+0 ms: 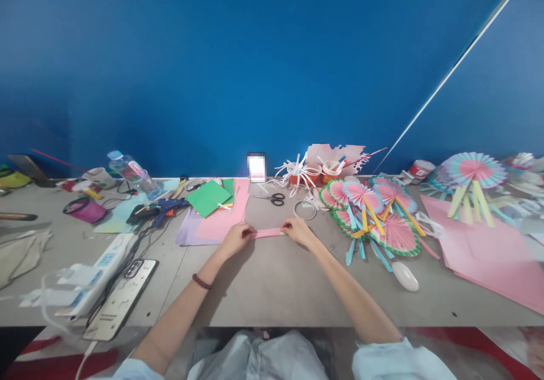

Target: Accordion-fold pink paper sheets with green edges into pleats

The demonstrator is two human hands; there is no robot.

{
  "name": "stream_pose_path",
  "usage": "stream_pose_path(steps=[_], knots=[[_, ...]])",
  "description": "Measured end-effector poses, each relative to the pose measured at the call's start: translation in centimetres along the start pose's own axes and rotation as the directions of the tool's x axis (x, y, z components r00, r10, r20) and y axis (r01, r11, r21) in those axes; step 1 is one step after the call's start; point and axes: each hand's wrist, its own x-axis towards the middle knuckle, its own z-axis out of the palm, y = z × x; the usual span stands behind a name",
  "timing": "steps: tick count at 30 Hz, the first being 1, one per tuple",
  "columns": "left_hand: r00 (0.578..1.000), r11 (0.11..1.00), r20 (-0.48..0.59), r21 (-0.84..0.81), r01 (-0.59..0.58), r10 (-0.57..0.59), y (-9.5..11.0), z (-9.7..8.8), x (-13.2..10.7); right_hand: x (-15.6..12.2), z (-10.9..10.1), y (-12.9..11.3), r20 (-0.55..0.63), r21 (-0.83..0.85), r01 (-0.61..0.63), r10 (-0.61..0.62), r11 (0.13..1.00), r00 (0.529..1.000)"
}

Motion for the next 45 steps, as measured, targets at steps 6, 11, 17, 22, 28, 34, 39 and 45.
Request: stream_pose_path(steps=[6,11,17,22,28,34,39,45], knots=[[1.0,1.0,0.004,-0.015,0.0,0.0,0.2,-0.1,-0.1,-0.3,0.1,0.1,-0.015,0.013,0.018,-0.018,1.0,1.0],[1.0,0.999,0.013,-0.039,0.021,-0.021,0.1,-0.2,-0.1,-0.6,0.5,0.1,-0.053,0.019,0.048,-0.046,0.999,0.998],[0.991,0.99,0.09,-0.096,0.103,-0.095,-0.6,-0.5,0.8,-0.6,0.7,0.2,-0.073,0.019,0.057,-0.056,0.998,0.996],[0.977,0.978,0.169,-0.145,0.151,-0.126,-0.9,-0.7,1.5,-0.6,0.7,0.4,-0.074,0.017,0.067,-0.066,0.998,0.995],[0.982,0.983,0.146,-0.119,0.137,-0.119,-0.8,-0.5,1.2,-0.5,0.7,0.5,-0.083,0.012,0.064,-0.063,0.998,0.995],[0.993,0.994,0.089,-0.068,0.089,-0.082,-0.9,-0.1,0.7,-0.6,0.9,0.5,-0.094,0.014,0.086,-0.085,0.996,0.992],[0.998,0.999,0.048,-0.035,0.037,-0.035,-0.7,0.1,0.2,-0.7,1.0,0.7,-0.114,0.011,0.129,-0.127,0.992,0.985],[0.999,0.999,0.014,0.026,-0.029,0.029,-0.1,0.2,-0.6,-0.9,1.5,1.1,-0.146,-0.016,0.175,-0.175,0.985,0.974]])
